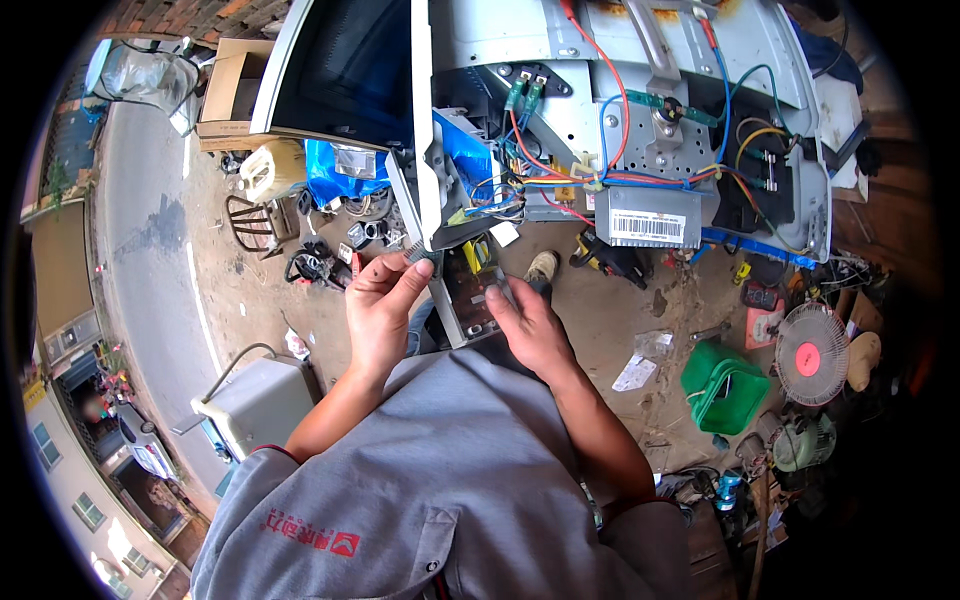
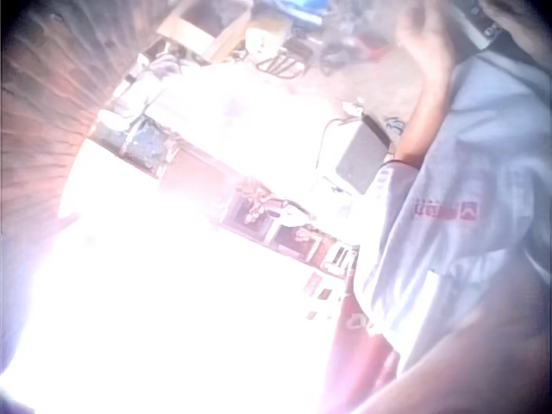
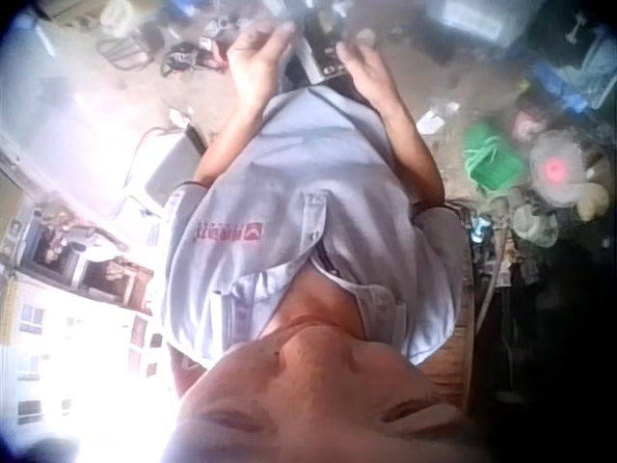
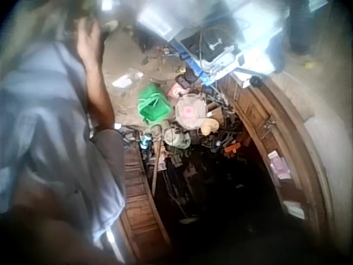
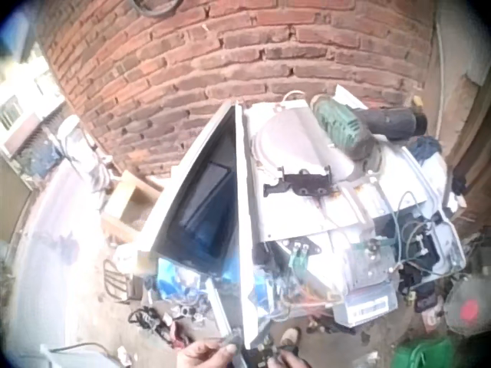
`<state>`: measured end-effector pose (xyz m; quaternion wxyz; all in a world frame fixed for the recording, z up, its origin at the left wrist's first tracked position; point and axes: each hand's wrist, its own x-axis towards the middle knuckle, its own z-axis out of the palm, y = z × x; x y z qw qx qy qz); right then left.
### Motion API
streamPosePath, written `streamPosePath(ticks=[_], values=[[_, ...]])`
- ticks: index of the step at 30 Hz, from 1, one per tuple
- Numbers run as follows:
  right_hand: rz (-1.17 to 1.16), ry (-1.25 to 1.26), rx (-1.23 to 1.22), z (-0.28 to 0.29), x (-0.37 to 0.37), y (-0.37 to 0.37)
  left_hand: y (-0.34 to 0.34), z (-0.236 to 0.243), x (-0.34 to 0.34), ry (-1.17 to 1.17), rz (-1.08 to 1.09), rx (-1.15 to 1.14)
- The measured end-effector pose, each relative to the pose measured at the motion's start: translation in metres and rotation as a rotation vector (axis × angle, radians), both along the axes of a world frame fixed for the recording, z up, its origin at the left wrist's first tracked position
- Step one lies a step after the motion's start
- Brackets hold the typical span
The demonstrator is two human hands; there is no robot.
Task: The person removes the control panel from a disassembled microwave, detaches a ribbon cable, and then reattaches it before reinstalling the panel into the microwave chassis.
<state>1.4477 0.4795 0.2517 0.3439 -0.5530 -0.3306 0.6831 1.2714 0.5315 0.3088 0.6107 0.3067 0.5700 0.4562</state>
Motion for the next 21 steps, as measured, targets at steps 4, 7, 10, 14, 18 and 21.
streamPosePath(ticks=[4,7,10,14,18,21], values=[[0.173,-0.133,0.147,0.003,0.012,0.008,0.004,-0.002,-0.002,0.02,-0.03,-0.006],[0.355,-0.246,0.133,-0.008,0.026,0.016,0.009,-0.001,-0.004,0.025,-0.05,-0.005],[0.453,-0.265,0.103,-0.001,0.034,0.027,0.008,-0.002,-0.006,0.018,-0.068,-0.048],[0.416,-0.482,0.233,0.011,0.038,0.039,0.012,-0.008,-0.006,-0.04,-0.073,-0.08],[0.306,-0.707,0.534,0.041,0.029,0.047,0.011,-0.005,-0.001,-0.099,-0.043,-0.13],[0.237,-0.502,0.744,0.078,0.018,0.052,0.008,-0.007,-0.002,-0.088,-0.039,-0.168]])
